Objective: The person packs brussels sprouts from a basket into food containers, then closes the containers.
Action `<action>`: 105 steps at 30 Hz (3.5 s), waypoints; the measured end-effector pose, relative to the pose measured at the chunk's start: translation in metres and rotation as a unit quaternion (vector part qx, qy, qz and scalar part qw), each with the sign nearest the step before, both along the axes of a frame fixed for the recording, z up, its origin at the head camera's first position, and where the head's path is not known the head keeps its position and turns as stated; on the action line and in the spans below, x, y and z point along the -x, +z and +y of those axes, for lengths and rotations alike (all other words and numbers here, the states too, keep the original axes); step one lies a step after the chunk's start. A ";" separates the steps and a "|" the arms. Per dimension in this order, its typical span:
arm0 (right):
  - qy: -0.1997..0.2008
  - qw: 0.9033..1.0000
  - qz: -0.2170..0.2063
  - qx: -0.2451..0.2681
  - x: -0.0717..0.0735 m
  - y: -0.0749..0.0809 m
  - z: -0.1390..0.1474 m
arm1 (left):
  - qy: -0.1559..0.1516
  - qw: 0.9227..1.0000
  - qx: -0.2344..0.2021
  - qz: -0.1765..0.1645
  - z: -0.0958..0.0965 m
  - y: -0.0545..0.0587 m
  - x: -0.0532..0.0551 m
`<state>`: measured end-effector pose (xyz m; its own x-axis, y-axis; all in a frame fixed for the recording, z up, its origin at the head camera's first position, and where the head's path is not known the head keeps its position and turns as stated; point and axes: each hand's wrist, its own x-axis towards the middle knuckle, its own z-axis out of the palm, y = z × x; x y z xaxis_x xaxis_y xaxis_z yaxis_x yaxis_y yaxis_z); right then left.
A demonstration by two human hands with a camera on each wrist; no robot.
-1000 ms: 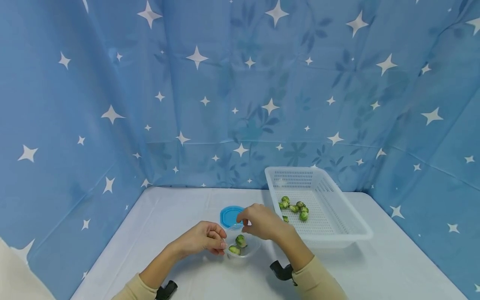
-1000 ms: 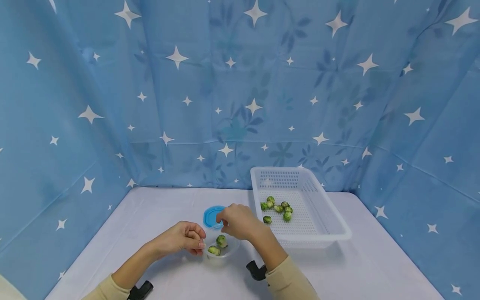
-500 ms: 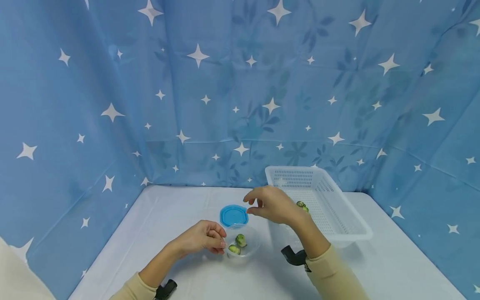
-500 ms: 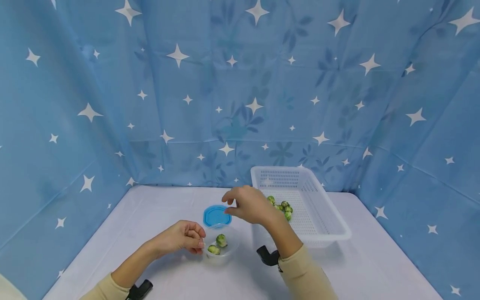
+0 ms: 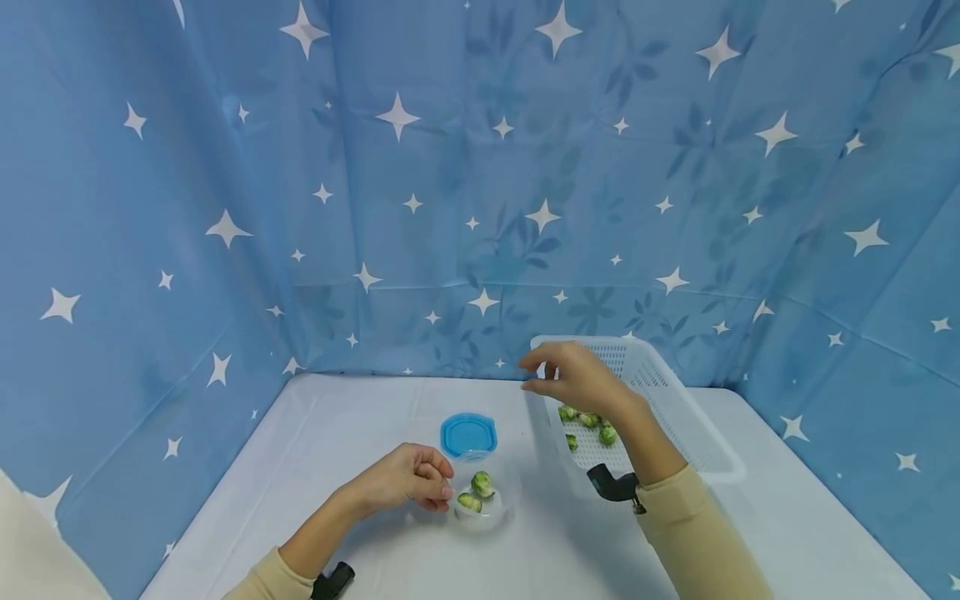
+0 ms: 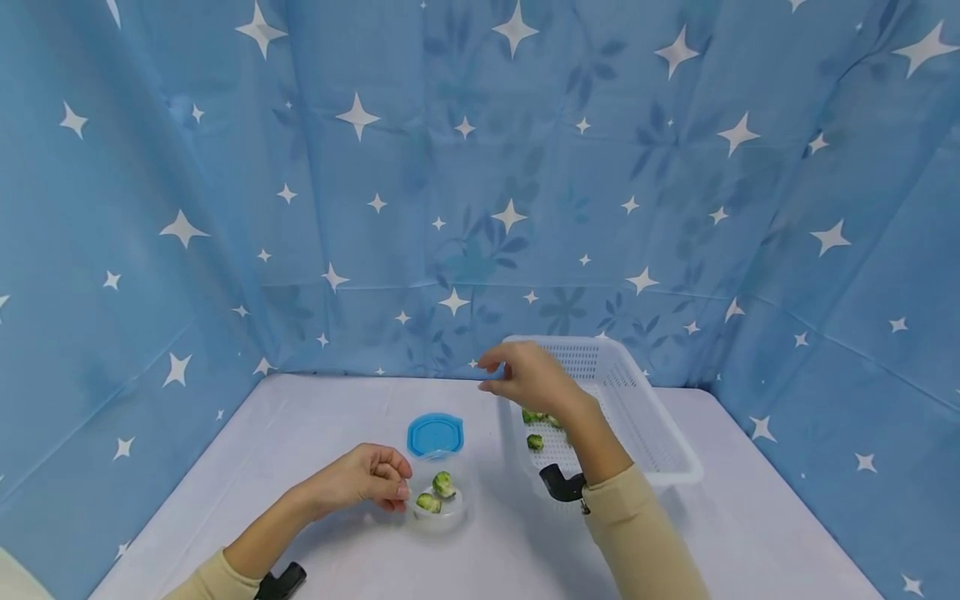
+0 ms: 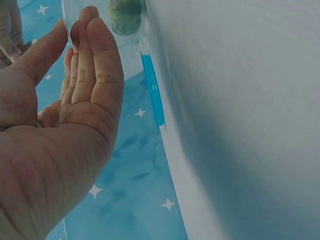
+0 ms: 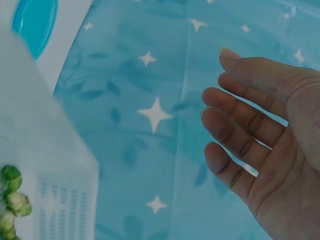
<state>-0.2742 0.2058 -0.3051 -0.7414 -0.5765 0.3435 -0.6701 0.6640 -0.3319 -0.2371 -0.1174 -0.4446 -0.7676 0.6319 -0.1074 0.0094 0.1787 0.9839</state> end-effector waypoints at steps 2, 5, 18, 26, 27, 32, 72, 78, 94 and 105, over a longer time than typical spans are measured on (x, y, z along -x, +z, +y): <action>-0.009 1.000 -0.014 0.002 0.007 -0.003 0.006 | 0.002 1.000 0.000 0.000 0.000 0.000 0.000; -0.029 0.999 -0.029 0.003 0.019 -0.008 0.016 | 0.003 1.000 0.001 -0.001 0.000 0.000 0.000; -0.079 0.993 -0.077 0.037 0.051 -0.022 0.053 | 0.005 1.000 0.002 -0.002 0.001 0.000 0.000; -0.113 0.988 -0.095 0.052 0.069 -0.036 0.065 | 0.009 1.000 0.005 -0.007 0.001 -0.001 0.000; -0.116 0.987 -0.095 0.054 0.071 -0.037 0.066 | 0.008 1.000 0.005 -0.008 0.001 -0.001 0.000; -0.132 0.985 -0.097 0.053 0.079 -0.046 0.068 | 0.011 1.000 0.007 -0.006 0.002 0.000 0.000; -0.162 0.950 -0.250 -0.091 0.081 -0.092 0.073 | 0.013 1.000 0.008 -0.006 0.002 0.000 0.000; -0.158 0.939 -0.275 -0.132 0.082 -0.090 0.074 | 0.014 1.000 0.007 -0.006 0.002 -0.001 0.001; -0.186 0.936 -0.266 -0.134 0.081 -0.094 0.071 | 0.009 1.000 0.006 -0.004 0.001 -0.001 0.001; -0.180 0.939 -0.262 -0.129 0.086 -0.096 0.074 | 0.006 1.000 0.005 -0.005 0.002 -0.002 0.001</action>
